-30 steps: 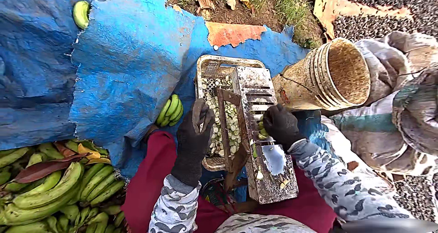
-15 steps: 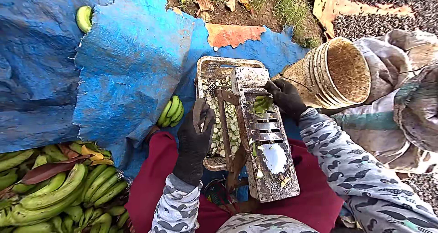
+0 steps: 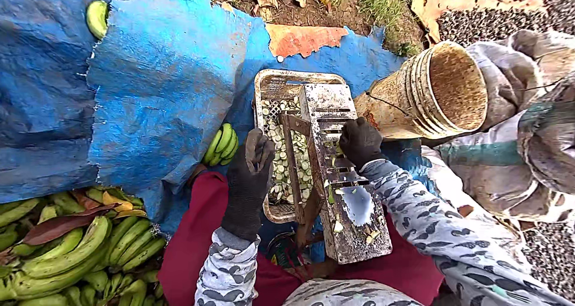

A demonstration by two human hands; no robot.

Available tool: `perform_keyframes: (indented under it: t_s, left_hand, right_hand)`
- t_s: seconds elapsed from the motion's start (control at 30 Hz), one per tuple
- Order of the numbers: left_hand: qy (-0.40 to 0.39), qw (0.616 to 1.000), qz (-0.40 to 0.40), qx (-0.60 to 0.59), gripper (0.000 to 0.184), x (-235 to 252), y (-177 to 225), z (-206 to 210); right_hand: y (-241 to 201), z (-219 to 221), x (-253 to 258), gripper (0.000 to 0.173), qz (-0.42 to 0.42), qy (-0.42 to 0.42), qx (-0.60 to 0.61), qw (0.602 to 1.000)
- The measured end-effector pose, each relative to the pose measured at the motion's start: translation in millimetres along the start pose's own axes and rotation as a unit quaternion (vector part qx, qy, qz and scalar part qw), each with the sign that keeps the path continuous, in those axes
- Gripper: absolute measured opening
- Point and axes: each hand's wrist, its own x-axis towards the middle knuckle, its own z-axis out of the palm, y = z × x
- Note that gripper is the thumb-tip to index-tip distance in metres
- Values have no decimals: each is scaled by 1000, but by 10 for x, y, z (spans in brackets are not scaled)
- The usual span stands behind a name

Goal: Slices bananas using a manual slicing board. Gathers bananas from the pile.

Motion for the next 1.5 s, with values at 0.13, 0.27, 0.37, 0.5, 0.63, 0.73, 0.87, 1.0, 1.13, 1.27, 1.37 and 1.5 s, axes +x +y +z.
perform_keyframes:
  t_s: [0.13,0.27,0.37,0.5,0.63,0.73,0.87,1.0,1.13,1.27,1.37,1.5]
  left_hand:
    - [13,1000,-14,-12,47,-70,-9,-39]
    - [29,999,-15,-29,45,-6,2,-38]
    - [19,1000,-12,-16,45,1,9,-22]
    - [13,999,-18,-28,46,11,11,11]
    - [36,998,-16,-47,47,17,-27,-36]
    - [29,999,-10,-31,47,40,-65,-25]
    - [10,1000,-19,-3,48,29,-58,-13]
    - [20,999,-24,-43,50,15,-71,-69]
    - [37,999,13,-32,48,66,-80,-41]
    - [12,1000,8,-24,48,69,-63,53]
    - [25,999,-5,-27,47,48,-91,16]
    - [25,999,-15,-17,47,87,-92,-48]
  right_hand:
    - [-165,-105,510,30,71,-54,-8,996]
    - [262,-246,407,47,22,-58,157,986]
    - [519,-157,414,48,-82,-46,187,978]
    - [304,-23,432,35,-49,-63,143,986]
    - [141,-34,-55,27,-69,-10,64,996]
    - [158,31,-238,29,-82,23,-7,996]
    - [-39,-22,476,37,38,-38,-45,998]
    - [41,-58,470,34,-11,-47,-26,998]
    - [254,103,-284,22,-161,66,-6,985]
    - [37,58,145,38,-26,2,-58,998]
    - [-35,-95,597,41,76,-26,13,997]
    - [361,-276,656,36,167,89,417,889]
